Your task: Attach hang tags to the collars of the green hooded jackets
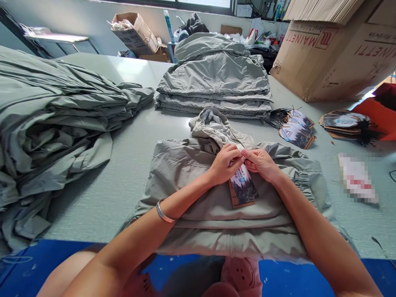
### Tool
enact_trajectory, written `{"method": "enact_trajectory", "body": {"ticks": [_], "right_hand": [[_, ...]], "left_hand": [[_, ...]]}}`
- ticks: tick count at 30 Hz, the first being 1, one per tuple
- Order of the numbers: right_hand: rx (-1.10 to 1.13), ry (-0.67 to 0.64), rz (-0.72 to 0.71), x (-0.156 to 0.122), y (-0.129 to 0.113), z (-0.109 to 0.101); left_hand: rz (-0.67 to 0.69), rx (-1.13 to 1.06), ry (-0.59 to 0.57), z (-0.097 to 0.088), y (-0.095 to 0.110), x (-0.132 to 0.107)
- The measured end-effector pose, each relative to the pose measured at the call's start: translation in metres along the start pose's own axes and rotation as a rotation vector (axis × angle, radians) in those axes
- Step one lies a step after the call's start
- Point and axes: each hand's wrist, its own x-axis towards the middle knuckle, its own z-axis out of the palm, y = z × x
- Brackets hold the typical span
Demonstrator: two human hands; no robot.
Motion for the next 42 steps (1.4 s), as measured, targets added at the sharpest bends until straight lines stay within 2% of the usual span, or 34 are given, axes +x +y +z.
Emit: {"method": "enact_trajectory", "body": {"ticks": [7,21,25,32,42], "right_hand": [[-0.001,0.012,0.008,0.000,0.001,-0.010],[0.081,-0.027,0.106,0.001,-0.002,-0.012],[0.122,-0.015,0.087,0.000,-0.003,-0.011],[0.055,0.060,0.001,-0.002,-0.003,-0.005],[0.011,0.025,-0.002,-0.002,-0.001,-0.004]], "left_hand": [[-0.017,-0.049,-0.015,-0.003,-0.001,0.000],[-0.073,-0.121,0.000,-0.004,-0.002,-0.001],[-0.086,-0.103,0.002,-0.003,-0.002,-0.001],[-0.061,-0.004,0.002,-0.003,0.000,-0.002],[0.041,0.160,-0.072,-0.002,-0.001,-0.002]]}}
